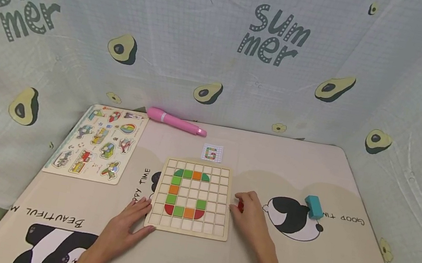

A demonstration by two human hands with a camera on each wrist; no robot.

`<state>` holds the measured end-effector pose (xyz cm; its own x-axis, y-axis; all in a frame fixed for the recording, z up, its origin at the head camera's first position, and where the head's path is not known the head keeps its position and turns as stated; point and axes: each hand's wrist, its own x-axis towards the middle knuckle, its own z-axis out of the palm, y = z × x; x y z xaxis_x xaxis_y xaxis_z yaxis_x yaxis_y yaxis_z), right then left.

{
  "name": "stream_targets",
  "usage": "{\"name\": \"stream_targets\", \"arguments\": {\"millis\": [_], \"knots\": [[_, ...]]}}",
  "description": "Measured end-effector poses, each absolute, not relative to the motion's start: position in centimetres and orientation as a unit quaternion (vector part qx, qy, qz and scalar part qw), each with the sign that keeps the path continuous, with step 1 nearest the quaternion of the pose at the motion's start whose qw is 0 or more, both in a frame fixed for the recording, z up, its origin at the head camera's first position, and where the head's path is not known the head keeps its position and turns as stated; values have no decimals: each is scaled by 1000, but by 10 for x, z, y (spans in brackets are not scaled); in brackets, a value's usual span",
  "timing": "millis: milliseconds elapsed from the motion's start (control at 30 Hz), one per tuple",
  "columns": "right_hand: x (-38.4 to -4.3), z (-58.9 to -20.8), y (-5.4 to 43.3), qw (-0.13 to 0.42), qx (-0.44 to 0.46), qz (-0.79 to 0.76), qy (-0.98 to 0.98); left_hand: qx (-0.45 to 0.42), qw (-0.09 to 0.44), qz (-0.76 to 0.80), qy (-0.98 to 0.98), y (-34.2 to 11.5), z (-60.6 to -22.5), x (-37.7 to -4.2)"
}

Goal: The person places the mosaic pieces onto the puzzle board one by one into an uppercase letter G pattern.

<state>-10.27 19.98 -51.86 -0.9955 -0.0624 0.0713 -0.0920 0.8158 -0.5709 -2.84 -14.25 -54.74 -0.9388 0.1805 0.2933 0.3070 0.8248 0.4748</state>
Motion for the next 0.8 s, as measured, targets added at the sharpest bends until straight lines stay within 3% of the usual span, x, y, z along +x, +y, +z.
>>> {"name": "stream_targets", "arguments": {"millis": [800], "knots": [[-103, -518, 214, 9, 52, 292, -955, -113, 95, -280, -949, -141, -543, -28]]}}
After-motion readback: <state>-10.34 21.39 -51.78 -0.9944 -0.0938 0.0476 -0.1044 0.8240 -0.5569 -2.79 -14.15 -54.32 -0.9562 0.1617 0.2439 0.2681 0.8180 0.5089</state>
